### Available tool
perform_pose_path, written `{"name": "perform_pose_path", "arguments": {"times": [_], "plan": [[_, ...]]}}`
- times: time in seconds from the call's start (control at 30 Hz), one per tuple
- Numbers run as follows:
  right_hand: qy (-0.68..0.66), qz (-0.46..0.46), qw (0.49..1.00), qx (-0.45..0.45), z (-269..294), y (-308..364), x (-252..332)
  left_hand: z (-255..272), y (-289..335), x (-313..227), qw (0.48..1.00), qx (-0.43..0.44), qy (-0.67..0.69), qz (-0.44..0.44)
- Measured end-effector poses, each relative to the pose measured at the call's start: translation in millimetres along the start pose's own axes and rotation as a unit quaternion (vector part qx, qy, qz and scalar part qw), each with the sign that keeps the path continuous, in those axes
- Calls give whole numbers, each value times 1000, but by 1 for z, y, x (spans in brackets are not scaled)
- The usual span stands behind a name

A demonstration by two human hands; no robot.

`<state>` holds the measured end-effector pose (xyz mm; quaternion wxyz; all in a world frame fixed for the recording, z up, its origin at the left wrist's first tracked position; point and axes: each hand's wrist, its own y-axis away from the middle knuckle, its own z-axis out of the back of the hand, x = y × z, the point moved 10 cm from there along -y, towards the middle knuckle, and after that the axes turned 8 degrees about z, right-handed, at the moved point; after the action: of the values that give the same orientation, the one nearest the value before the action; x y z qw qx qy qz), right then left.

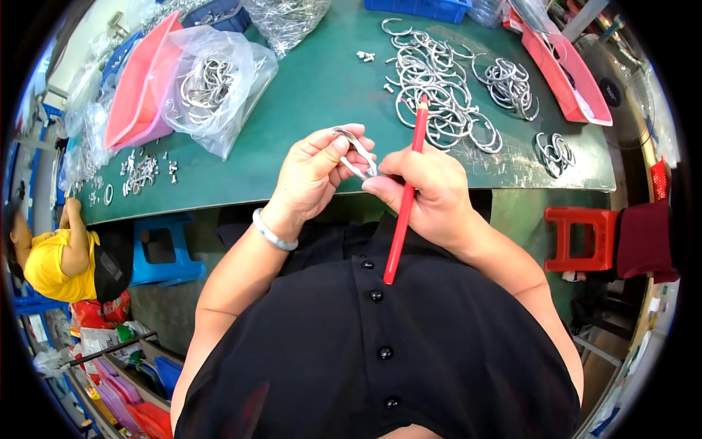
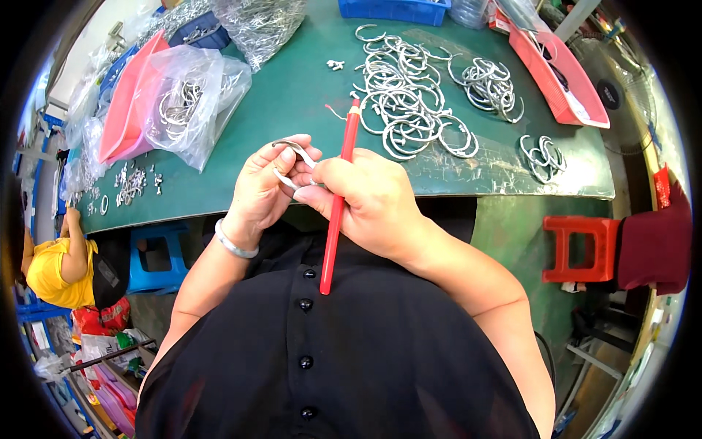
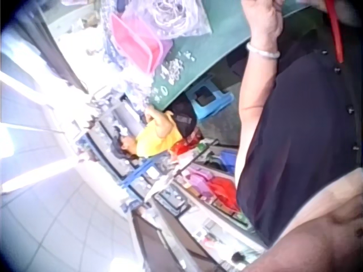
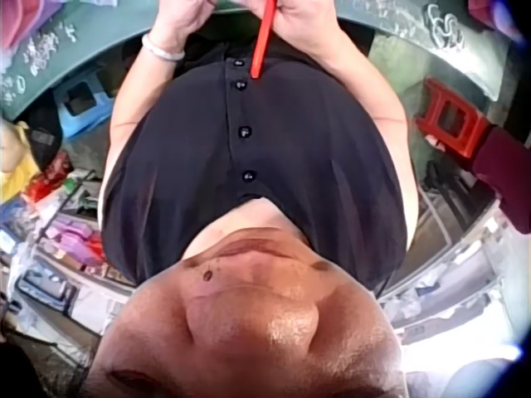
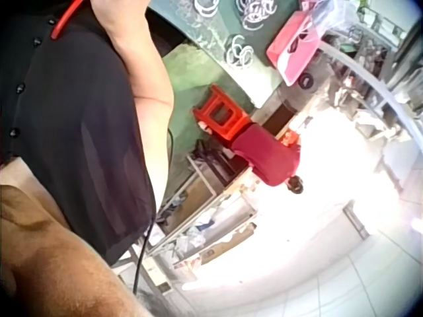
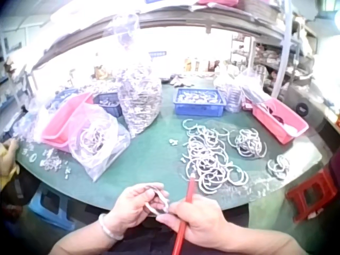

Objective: The person picks up curved metal rings from a pile on the table, rotates them by hand, and uses a red marking tool to mark specific spots on the metal. The person picks up and handles several rings one at a time, sometimes setting them back into the pile or into a bin.

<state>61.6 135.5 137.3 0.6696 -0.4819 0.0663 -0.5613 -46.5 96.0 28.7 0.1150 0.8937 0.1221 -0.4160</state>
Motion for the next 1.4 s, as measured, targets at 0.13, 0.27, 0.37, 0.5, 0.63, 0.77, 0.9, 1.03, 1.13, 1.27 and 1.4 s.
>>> {"name": "perform_pose_path", "arguments": {"times": [0.13,0.27,0.37,0.5,0.63,0.77,0.9,1.03,1.13,1.27,1.4], "plan": [[3,11,1000,-8,3,-2,3,0,-1,2,1000,4,5,8],[0,-31,999,-10,6,-2,-5,1,0,1,1000,-13,8,4],[-46,-92,992,-67,14,7,-25,7,4,-12,997,-49,-41,-52],[-71,-105,991,-51,17,14,-41,-11,24,-53,932,-74,-267,-235],[-107,-156,980,-62,15,28,-60,-59,47,-75,795,-64,-492,-350],[-137,-174,973,-72,12,31,-66,-73,53,-75,753,-48,-535,-380],[-148,-188,969,-68,10,32,-70,-80,54,-74,738,-46,-557,-377],[-159,-203,964,-59,6,33,-72,-81,54,-72,734,-50,-567,-371],[-153,-208,965,-55,3,38,-78,-80,52,-73,731,-60,-575,-363],[-90,-198,974,-59,17,38,-83,-74,61,-92,675,-96,-622,-385],[7,-205,974,-98,47,44,-98,-53,80,-141,532,-220,-686,-444]]}}
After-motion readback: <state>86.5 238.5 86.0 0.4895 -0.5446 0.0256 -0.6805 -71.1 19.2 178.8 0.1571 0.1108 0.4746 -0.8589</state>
